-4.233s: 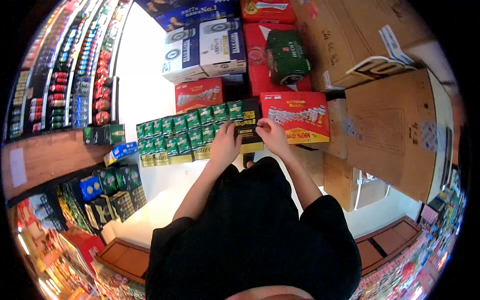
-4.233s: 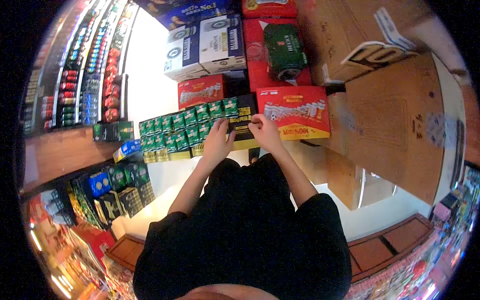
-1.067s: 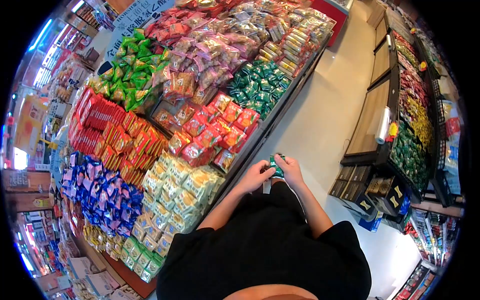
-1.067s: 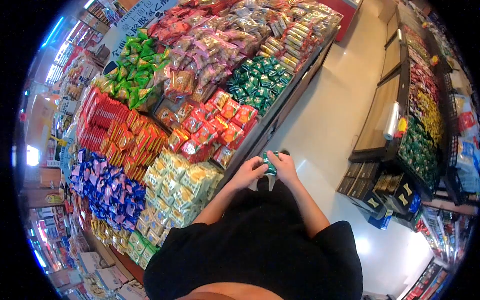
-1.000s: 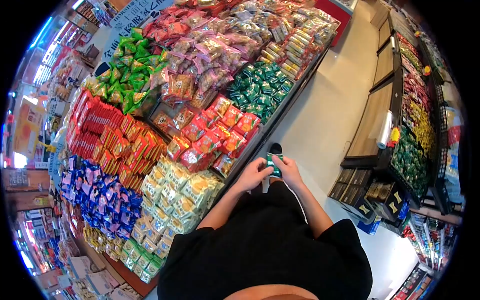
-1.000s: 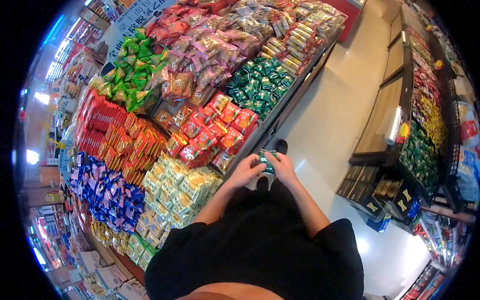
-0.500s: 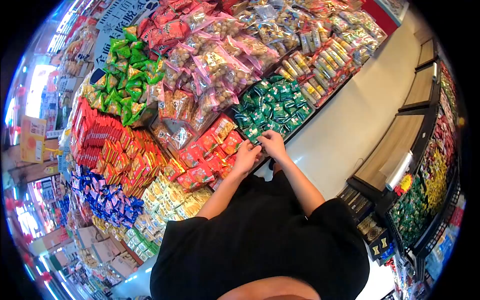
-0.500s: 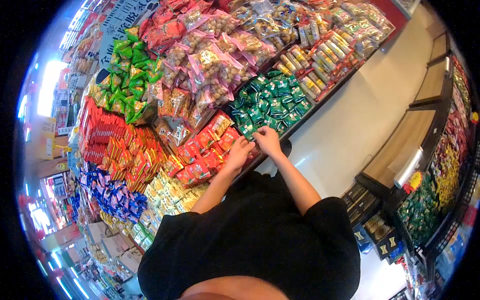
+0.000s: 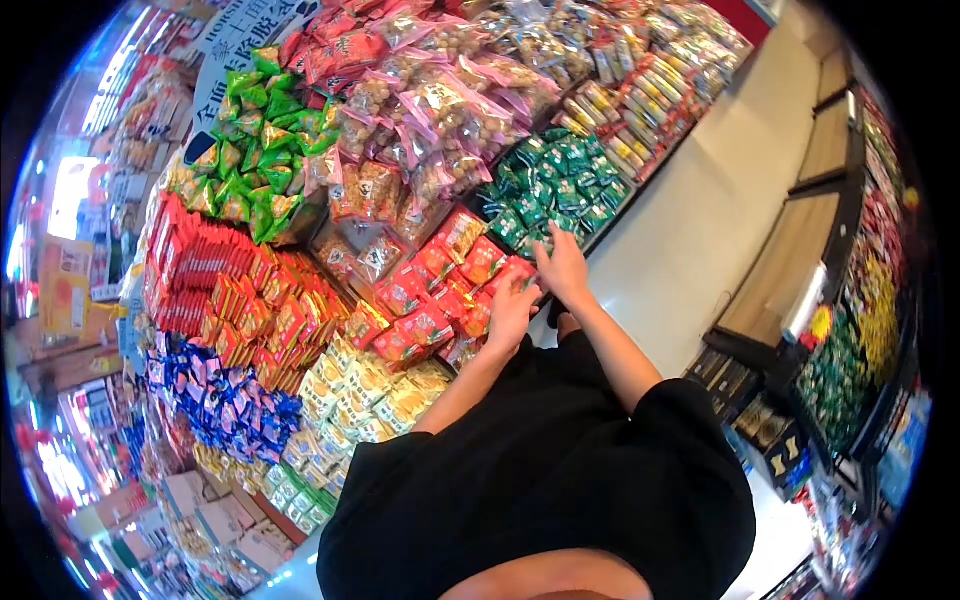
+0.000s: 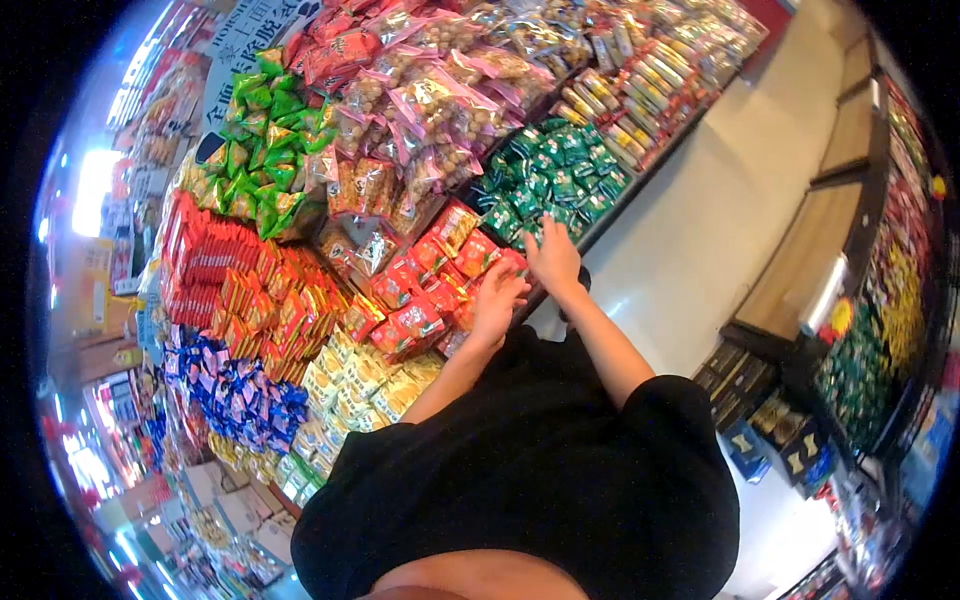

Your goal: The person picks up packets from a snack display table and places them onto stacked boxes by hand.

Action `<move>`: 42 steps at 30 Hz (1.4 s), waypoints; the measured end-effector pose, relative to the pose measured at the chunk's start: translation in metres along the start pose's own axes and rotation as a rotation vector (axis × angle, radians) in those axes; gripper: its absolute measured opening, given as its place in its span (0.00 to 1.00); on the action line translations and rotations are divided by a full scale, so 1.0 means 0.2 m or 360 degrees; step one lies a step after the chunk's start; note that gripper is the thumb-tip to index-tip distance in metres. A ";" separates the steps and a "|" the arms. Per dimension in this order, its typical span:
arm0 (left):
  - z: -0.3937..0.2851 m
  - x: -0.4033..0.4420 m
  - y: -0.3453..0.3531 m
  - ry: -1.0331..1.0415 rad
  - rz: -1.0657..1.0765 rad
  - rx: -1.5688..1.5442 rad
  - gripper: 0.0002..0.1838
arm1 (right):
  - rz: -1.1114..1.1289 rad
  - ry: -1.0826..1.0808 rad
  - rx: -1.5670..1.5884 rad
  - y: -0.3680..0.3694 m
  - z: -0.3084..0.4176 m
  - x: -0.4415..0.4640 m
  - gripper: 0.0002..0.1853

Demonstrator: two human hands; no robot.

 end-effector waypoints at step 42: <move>2.43 -4.13 0.06 -0.0410 0.3853 0.2319 0.26 | -0.2078 0.1876 0.0304 -0.74 -0.75 -5.52 0.04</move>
Point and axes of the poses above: each hand's wrist, its own x-axis towards the middle knuckle, its own y-axis out of the palm, z = x × y, the point moved 4 cm from there along x, towards the middle knuckle, and after that the axes turned 9 degrees about -x, right-handed, at the moved point
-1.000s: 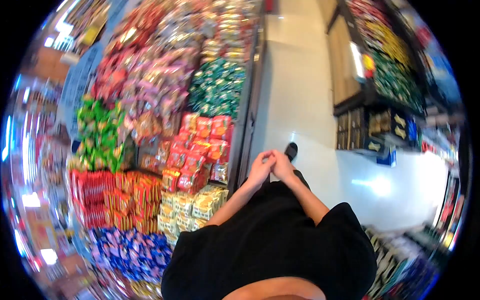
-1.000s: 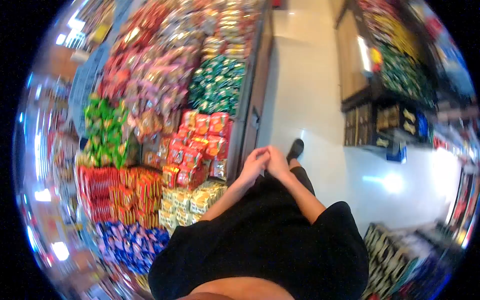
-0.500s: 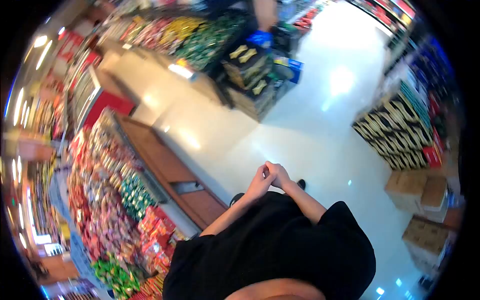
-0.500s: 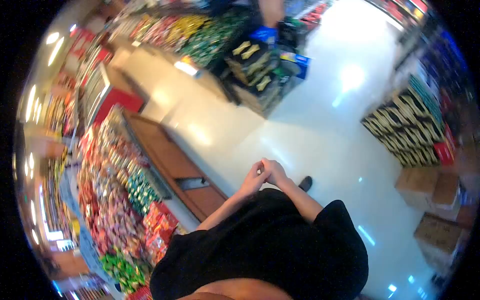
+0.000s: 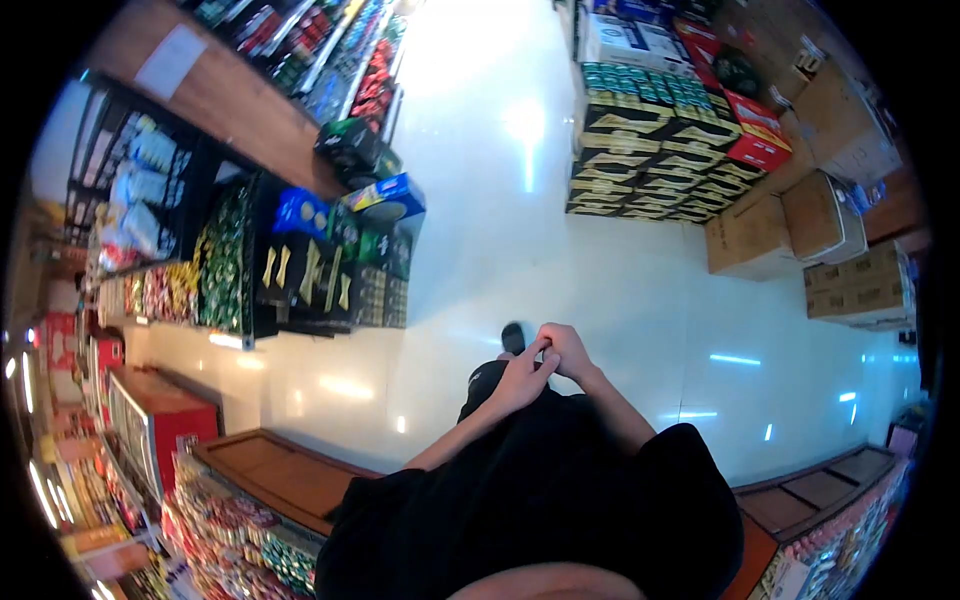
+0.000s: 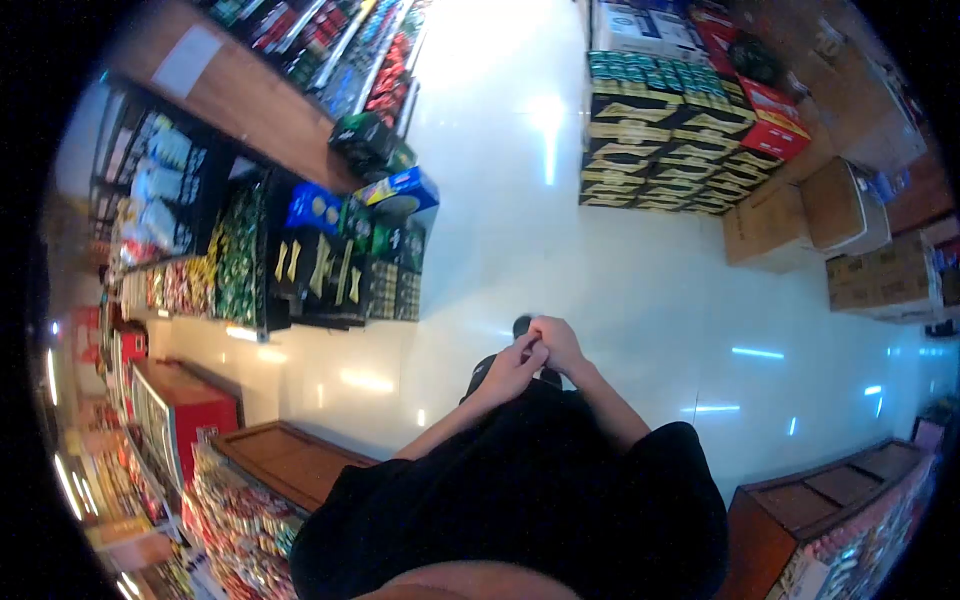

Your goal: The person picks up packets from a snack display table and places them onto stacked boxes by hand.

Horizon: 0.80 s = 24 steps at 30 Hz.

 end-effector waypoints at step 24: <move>-1.25 2.32 0.60 0.0248 0.1045 0.0560 0.19 | -0.0668 0.0573 -0.0007 -1.70 -1.11 1.15 0.04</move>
Point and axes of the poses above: each hand's wrist, its own x-axis towards the middle knuckle, its own y-axis out of the palm, z = x × y, the point moved 4 cm from there along x, towards the middle knuckle, and after that the axes turned 9 degrees about -x, right-handed, at the moved point
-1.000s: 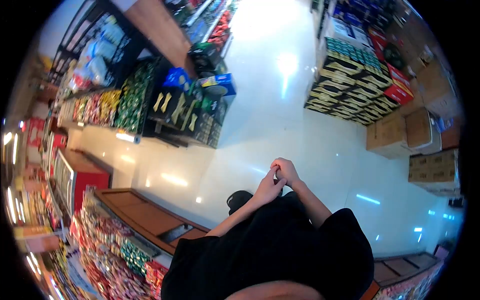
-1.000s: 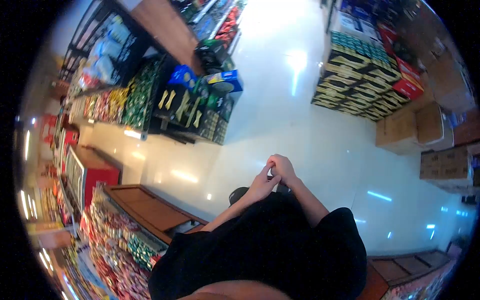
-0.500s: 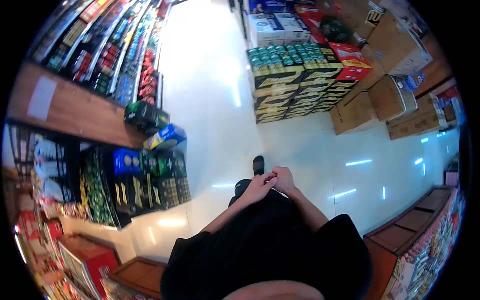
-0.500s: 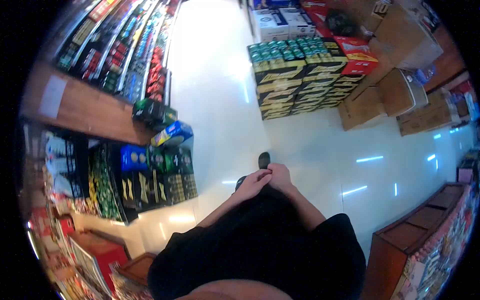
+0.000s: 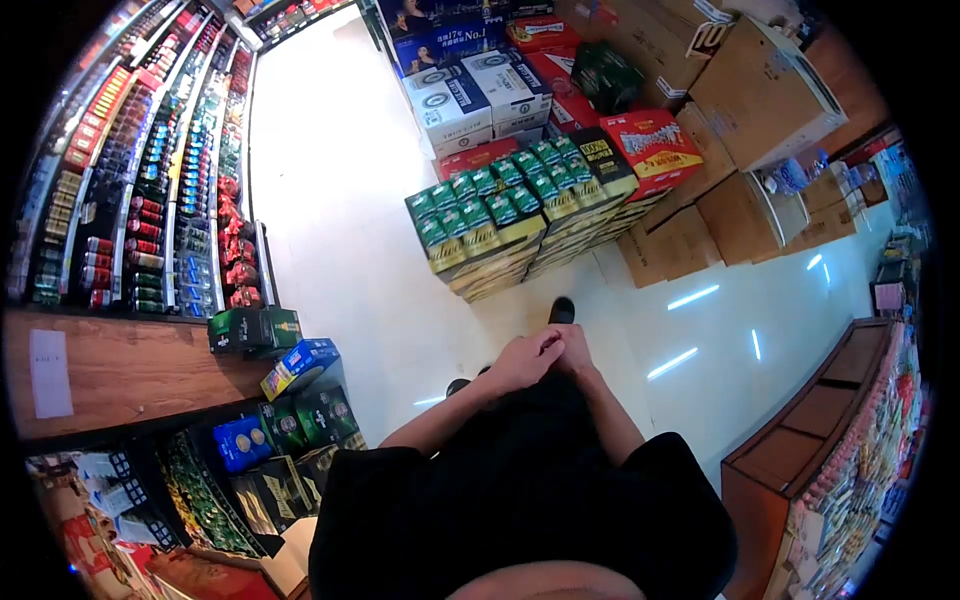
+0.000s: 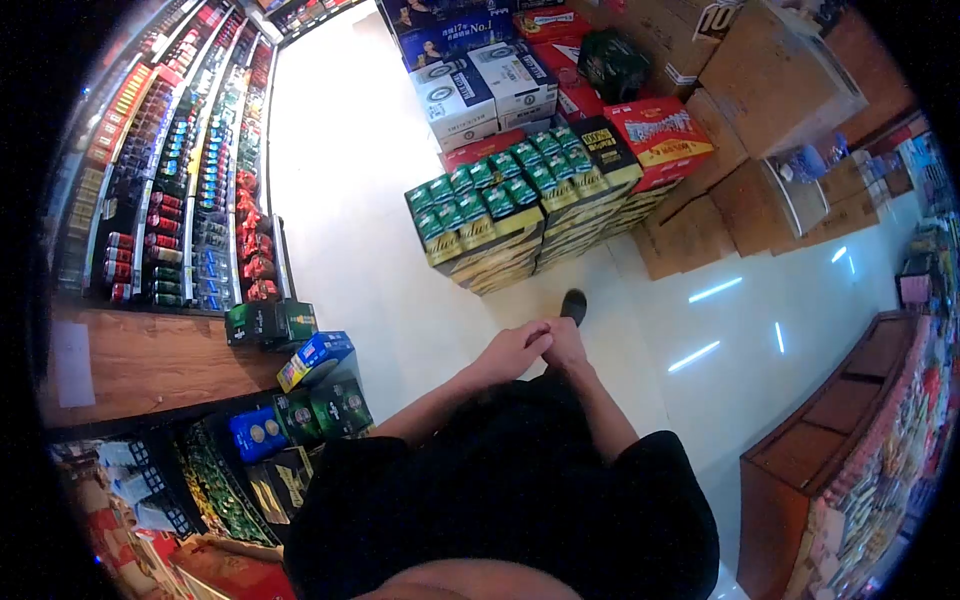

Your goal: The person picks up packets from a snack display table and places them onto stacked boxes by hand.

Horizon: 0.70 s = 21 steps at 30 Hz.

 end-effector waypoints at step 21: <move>-0.34 1.68 -0.42 -0.0250 -0.0911 -0.0458 0.26 | 0.0068 0.0468 0.0275 -0.79 -0.80 1.62 0.21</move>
Point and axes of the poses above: each hand's wrist, its own x-axis towards the middle knuckle, its own y-axis out of the palm, z = x × y, the point moved 4 cm from there along x, towards the middle knuckle, and after that the axes turned 9 degrees about -x, right-handed, at the moved point
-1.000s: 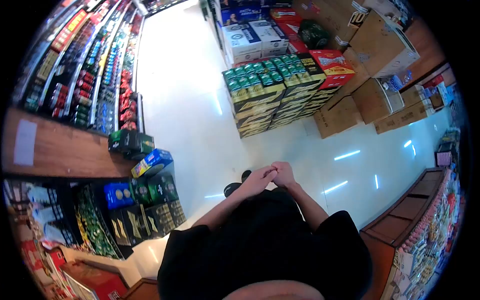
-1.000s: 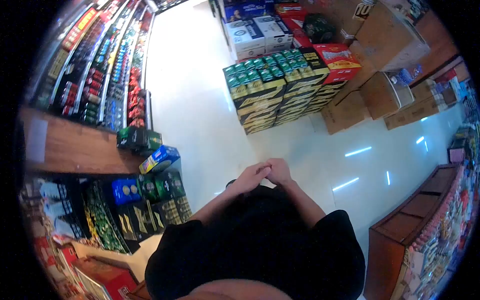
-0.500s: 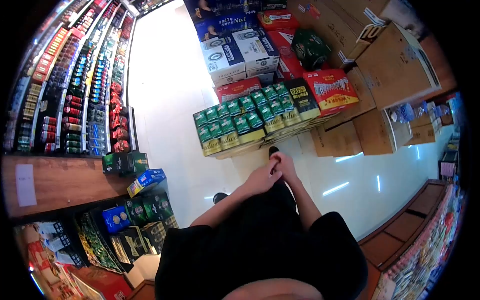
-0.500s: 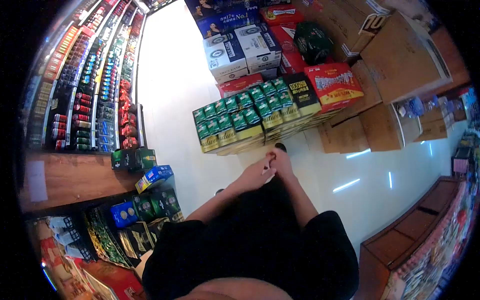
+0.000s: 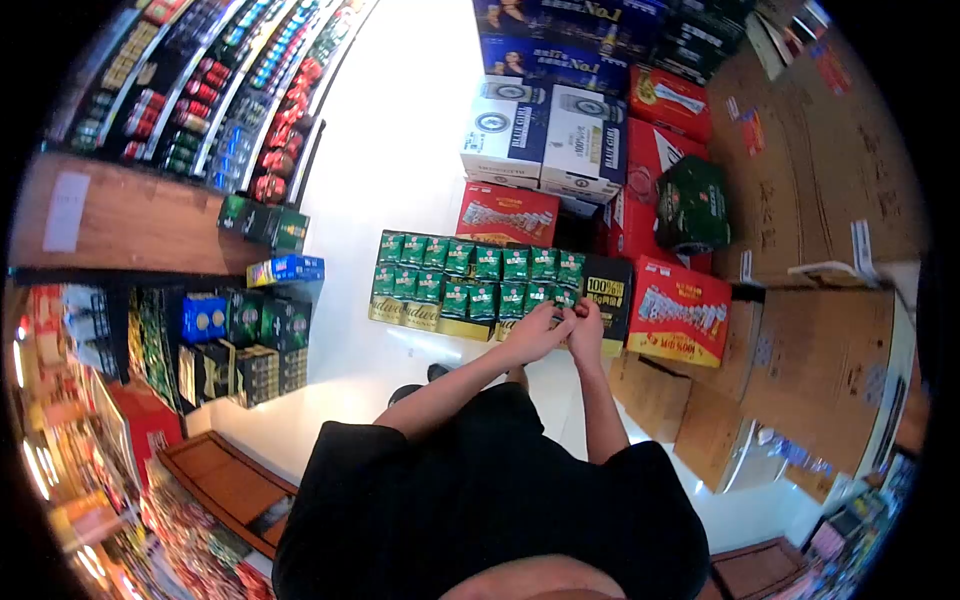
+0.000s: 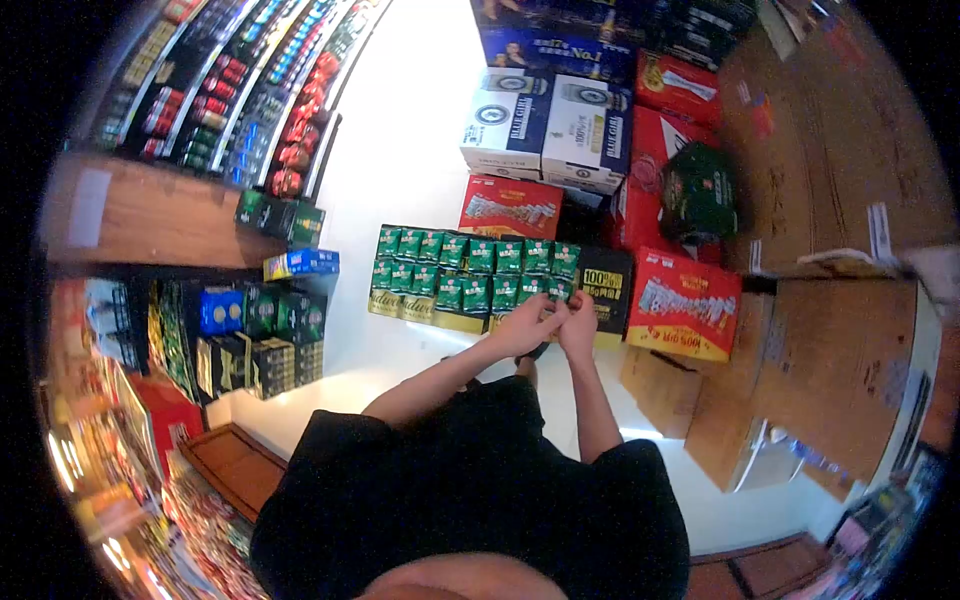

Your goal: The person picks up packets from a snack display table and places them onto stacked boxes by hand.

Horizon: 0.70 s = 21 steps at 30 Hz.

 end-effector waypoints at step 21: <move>0.61 -1.40 -0.73 -0.0190 -0.0645 0.0121 0.25 | 0.1369 0.0212 0.0603 0.96 0.47 -1.08 0.02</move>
Point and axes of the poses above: each hand's wrist, its own x-axis towards the middle knuckle, its own y-axis out of the palm, z = x × y, the point moved 4 cm from there along x, towards the middle knuckle, and after that the axes turned 9 degrees about -x, right-handed, at the moved point
